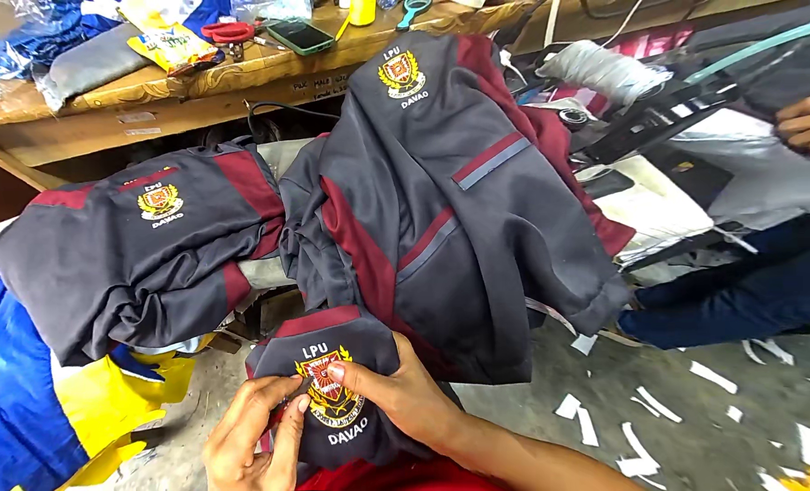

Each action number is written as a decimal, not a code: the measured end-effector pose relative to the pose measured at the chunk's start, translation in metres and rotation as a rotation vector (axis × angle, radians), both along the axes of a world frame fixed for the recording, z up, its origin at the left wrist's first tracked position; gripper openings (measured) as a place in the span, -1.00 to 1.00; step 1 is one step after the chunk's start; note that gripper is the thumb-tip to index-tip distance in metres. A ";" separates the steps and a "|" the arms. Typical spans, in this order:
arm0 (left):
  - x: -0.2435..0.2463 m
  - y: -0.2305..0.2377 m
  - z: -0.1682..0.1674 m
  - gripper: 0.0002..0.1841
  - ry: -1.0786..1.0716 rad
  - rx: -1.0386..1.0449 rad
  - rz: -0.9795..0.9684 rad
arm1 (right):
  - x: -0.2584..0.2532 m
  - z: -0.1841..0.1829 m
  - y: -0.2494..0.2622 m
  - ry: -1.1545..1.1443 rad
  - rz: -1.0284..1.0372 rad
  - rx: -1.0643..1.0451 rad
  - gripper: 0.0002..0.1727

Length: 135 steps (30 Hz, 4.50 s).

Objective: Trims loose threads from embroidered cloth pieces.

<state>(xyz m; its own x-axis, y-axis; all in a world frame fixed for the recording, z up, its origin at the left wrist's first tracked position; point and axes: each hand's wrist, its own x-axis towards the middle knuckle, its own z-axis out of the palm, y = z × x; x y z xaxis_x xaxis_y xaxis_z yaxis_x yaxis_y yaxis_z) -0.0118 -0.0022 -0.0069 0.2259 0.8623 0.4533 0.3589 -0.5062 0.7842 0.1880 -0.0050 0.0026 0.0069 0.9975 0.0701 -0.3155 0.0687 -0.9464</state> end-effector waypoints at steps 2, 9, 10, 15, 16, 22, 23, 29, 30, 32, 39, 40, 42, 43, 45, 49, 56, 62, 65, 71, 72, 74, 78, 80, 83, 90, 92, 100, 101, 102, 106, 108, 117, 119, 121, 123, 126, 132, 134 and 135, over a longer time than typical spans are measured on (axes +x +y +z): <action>-0.002 0.002 -0.004 -0.84 -0.075 -0.043 -0.040 | 0.001 0.000 0.002 0.069 0.033 -0.062 -0.80; 0.000 0.001 -0.001 -0.78 -0.147 -0.079 -0.030 | 0.004 0.002 0.004 0.167 0.028 -0.162 -0.80; 0.001 -0.001 0.000 -0.77 -0.093 -0.027 -0.003 | 0.004 0.003 0.004 0.169 0.015 -0.168 -0.80; 0.007 -0.004 0.002 -0.82 0.112 0.177 0.087 | 0.002 0.005 0.003 0.128 -0.012 -0.138 -0.78; 0.007 -0.003 0.001 -0.83 0.123 0.196 0.093 | 0.002 0.004 0.002 0.113 -0.017 -0.123 -0.77; 0.008 -0.002 -0.001 -0.86 0.127 0.225 0.104 | 0.000 0.002 -0.001 0.097 -0.031 -0.064 -0.76; 0.008 -0.003 -0.002 -0.86 0.126 0.229 0.106 | 0.000 0.003 -0.001 0.104 -0.031 -0.065 -0.76; 0.009 -0.004 -0.002 -0.87 0.139 0.235 0.119 | 0.001 0.004 -0.001 0.124 -0.027 -0.089 -0.77; 0.009 -0.004 -0.003 -0.87 0.145 0.246 0.122 | 0.001 0.004 -0.001 0.124 -0.025 -0.086 -0.76; 0.009 -0.004 -0.004 -0.88 0.147 0.263 0.124 | 0.002 0.004 0.000 0.125 -0.019 -0.083 -0.77; 0.000 0.000 0.000 -0.82 0.010 0.146 0.040 | 0.003 0.004 0.004 0.119 -0.002 -0.076 -0.80; -0.001 -0.001 0.003 -0.82 0.029 0.137 0.028 | 0.003 0.004 0.005 0.115 -0.005 -0.081 -0.80; 0.000 -0.003 0.006 -0.83 0.077 0.131 0.025 | 0.004 0.004 0.005 0.105 -0.010 -0.082 -0.80; 0.001 -0.004 0.007 -0.82 0.101 0.134 0.032 | 0.004 0.004 0.005 0.101 -0.013 -0.078 -0.80; 0.001 -0.005 0.007 -0.82 0.127 0.140 0.046 | 0.004 0.004 0.006 0.095 -0.017 -0.070 -0.80; 0.003 -0.004 0.007 -0.83 0.137 0.141 0.059 | 0.003 0.004 0.005 0.082 -0.025 -0.050 -0.80; 0.006 -0.007 0.008 -0.81 0.175 0.150 0.086 | 0.003 0.004 0.004 0.053 -0.037 -0.019 -0.80; 0.007 -0.007 0.010 -0.82 0.168 0.137 0.079 | 0.004 0.005 0.004 0.041 -0.027 -0.026 -0.79; 0.000 0.000 0.003 -0.83 0.028 0.071 -0.028 | 0.007 0.006 0.006 0.108 0.031 -0.086 -0.80; -0.006 0.011 -0.009 -0.79 -0.133 0.007 -0.149 | 0.008 0.005 0.007 0.166 0.057 -0.122 -0.80; -0.006 0.011 -0.009 -0.79 -0.133 0.003 -0.147 | 0.008 0.005 0.007 0.168 0.056 -0.116 -0.81; -0.006 0.008 -0.006 -0.78 -0.110 0.003 -0.124 | 0.007 0.004 0.006 0.157 0.043 -0.087 -0.81; -0.002 0.000 0.002 -0.80 0.015 0.041 -0.023 | 0.004 0.004 0.004 0.064 -0.006 -0.013 -0.80; -0.001 -0.004 0.006 -0.80 0.071 0.072 0.015 | 0.003 0.003 0.003 0.035 -0.017 0.011 -0.80; 0.000 -0.006 0.009 -0.81 0.100 0.087 0.027 | 0.003 0.004 0.003 0.027 -0.007 0.007 -0.79; -0.004 0.001 0.001 -0.82 0.023 0.072 -0.053 | 0.006 0.006 0.002 0.040 0.021 -0.055 -0.81; -0.003 0.001 0.002 -0.83 0.021 0.058 -0.037 | 0.004 0.005 0.002 0.030 0.010 -0.039 -0.81; -0.002 -0.001 0.003 -0.85 -0.054 -0.050 -0.056 | 0.003 0.004 0.000 -0.018 -0.001 0.020 -0.80; -0.003 -0.001 0.003 -0.84 -0.074 -0.077 -0.071 | 0.003 0.004 0.001 0.003 0.015 -0.005 -0.80; -0.003 0.000 0.004 -0.84 -0.108 -0.115 -0.094 | 0.004 0.003 0.001 0.031 0.033 -0.036 -0.81; -0.003 0.000 0.004 -0.82 -0.220 -0.194 -0.107 | 0.006 0.001 0.003 0.107 0.064 -0.092 -0.81; -0.004 -0.002 0.004 -0.80 -0.138 -0.112 -0.048 | 0.006 0.001 0.004 0.120 0.043 -0.102 -0.79; 0.002 -0.008 0.007 -0.84 0.153 0.162 0.080 | 0.003 0.003 0.002 0.069 0.003 -0.073 -0.80; 0.002 -0.008 0.007 -0.84 0.144 0.147 0.074 | 0.003 0.004 0.001 0.066 -0.004 -0.068 -0.81; 0.001 -0.009 0.007 -0.84 0.136 0.132 0.065 | 0.004 0.004 0.001 0.065 -0.004 -0.069 -0.82; 0.002 -0.010 0.008 -0.83 0.134 0.124 0.065 | 0.004 0.003 0.001 0.065 0.000 -0.058 -0.82; 0.002 -0.010 0.008 -0.83 0.133 0.120 0.068 | 0.004 0.003 0.001 0.062 0.002 -0.046 -0.82; 0.000 -0.010 0.009 -0.83 0.123 0.090 0.048 | 0.003 0.002 0.000 0.039 0.002 -0.021 -0.81; -0.002 -0.009 0.009 -0.83 0.114 0.075 0.024 | 0.004 0.002 0.000 0.041 0.010 -0.031 -0.81; -0.002 -0.009 0.009 -0.83 0.102 0.065 0.012 | 0.004 0.002 0.000 0.039 0.015 -0.037 -0.81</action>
<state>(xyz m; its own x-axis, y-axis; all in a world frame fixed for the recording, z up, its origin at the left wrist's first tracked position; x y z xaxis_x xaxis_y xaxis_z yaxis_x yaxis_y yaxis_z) -0.0142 -0.0111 0.0017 0.2638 0.8346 0.4835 0.4413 -0.5502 0.7089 0.1920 -0.0051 0.0044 -0.0061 0.9994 0.0335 -0.3532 0.0292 -0.9351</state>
